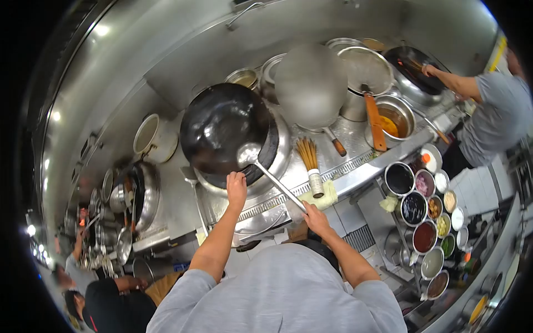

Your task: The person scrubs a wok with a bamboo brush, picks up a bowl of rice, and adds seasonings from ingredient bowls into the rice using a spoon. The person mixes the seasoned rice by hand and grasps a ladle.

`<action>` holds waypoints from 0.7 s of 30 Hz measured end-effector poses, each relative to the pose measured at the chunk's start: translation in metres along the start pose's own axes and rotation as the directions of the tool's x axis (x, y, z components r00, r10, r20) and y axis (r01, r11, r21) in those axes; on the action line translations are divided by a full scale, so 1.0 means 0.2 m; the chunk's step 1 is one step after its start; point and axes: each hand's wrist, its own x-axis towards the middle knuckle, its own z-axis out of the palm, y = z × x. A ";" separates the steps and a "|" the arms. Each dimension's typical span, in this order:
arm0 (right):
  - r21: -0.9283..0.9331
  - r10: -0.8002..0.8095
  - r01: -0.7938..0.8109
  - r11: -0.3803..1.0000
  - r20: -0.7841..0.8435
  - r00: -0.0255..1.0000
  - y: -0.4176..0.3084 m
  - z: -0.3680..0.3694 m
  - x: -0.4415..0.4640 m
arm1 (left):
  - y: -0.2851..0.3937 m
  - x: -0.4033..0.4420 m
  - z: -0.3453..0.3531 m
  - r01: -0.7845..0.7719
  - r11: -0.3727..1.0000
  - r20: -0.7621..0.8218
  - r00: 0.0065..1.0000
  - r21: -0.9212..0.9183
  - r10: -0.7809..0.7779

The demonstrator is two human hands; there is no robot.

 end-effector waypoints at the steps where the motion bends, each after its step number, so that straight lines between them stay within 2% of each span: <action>1: -0.011 0.017 -0.017 1.000 -0.032 0.999 -0.01 -0.03 -0.06 | 0.01 0.00 -0.01 -0.029 0.999 0.001 1.000 -0.024 0.029; 3: -0.101 0.019 -0.026 0.995 -0.075 0.997 0.02 -0.10 -0.25 | -0.01 -0.02 -0.02 -0.064 0.995 -0.024 0.998 -0.075 0.062; 4: -0.116 0.040 -0.052 0.992 -0.098 0.994 0.06 -0.14 -0.37 | -0.04 -0.03 -0.02 -0.091 0.994 0.016 0.996 -0.060 0.093; 6: -0.198 0.311 -0.310 0.930 -0.028 0.950 0.14 -0.21 -0.64 | -0.04 -0.07 -0.04 -0.126 0.985 0.003 0.992 -0.116 0.127; 9: -0.189 0.422 -0.441 0.877 -0.136 0.897 0.17 -0.31 -1.11 | -0.14 -0.15 0.09 -0.261 0.958 -0.103 0.963 -0.115 0.250; 10: -0.192 0.415 -0.468 0.863 -0.258 0.872 0.19 -0.29 -1.27 | -0.11 -0.18 0.12 -0.263 0.965 -0.064 0.963 -0.021 0.261; 11: -0.135 0.488 -0.555 0.821 -0.338 0.805 0.11 -0.29 -1.41 | -0.05 -0.23 0.12 -0.314 0.944 -0.132 0.945 -0.101 0.301; 12: -0.064 0.503 -0.576 0.815 -0.415 0.758 0.07 -0.27 -1.53 | -0.02 -0.28 0.16 -0.343 0.919 -0.139 0.937 -0.194 0.321; 13: 0.001 0.563 -0.633 0.774 -0.460 0.687 0.06 -0.24 -1.64 | 0.11 -0.35 0.14 -0.272 0.920 -0.075 0.962 -0.281 0.262; 14: 0.041 0.605 -0.670 0.741 -0.474 0.640 -0.04 -0.23 -1.73 | 0.24 -0.42 0.10 -0.246 0.918 0.023 0.964 -0.311 0.266; 15: 0.074 0.629 -0.683 0.727 -0.471 0.619 -0.13 -0.26 -1.81 | 0.35 -0.51 0.08 -0.239 0.890 0.124 0.943 -0.388 0.308; 16: 0.104 0.651 -0.716 0.690 -0.520 0.553 -0.18 -0.25 -1.91 | 0.40 -0.59 0.15 -0.330 0.856 0.120 0.906 -0.397 0.405; 18: 0.136 0.631 -0.686 0.715 -0.550 0.548 -0.23 -0.21 -2.02 | 0.51 -0.81 0.28 -0.262 0.698 0.147 0.872 -0.666 0.467; 19: 0.158 0.634 -0.691 0.706 -0.577 0.515 -0.24 -0.22 -2.07 | 0.70 -0.89 0.14 -0.220 0.618 0.187 0.831 -0.755 0.524; 20: 0.190 0.666 -0.717 0.671 -0.578 0.471 -0.26 -0.23 -2.15 | 0.79 -0.96 0.10 -0.432 0.570 0.168 0.676 -0.699 0.718; 21: 0.225 0.699 -0.739 0.635 -0.574 0.426 -0.27 -0.22 -2.23 | 0.89 -1.05 0.07 -0.395 0.513 0.195 0.615 -0.762 0.764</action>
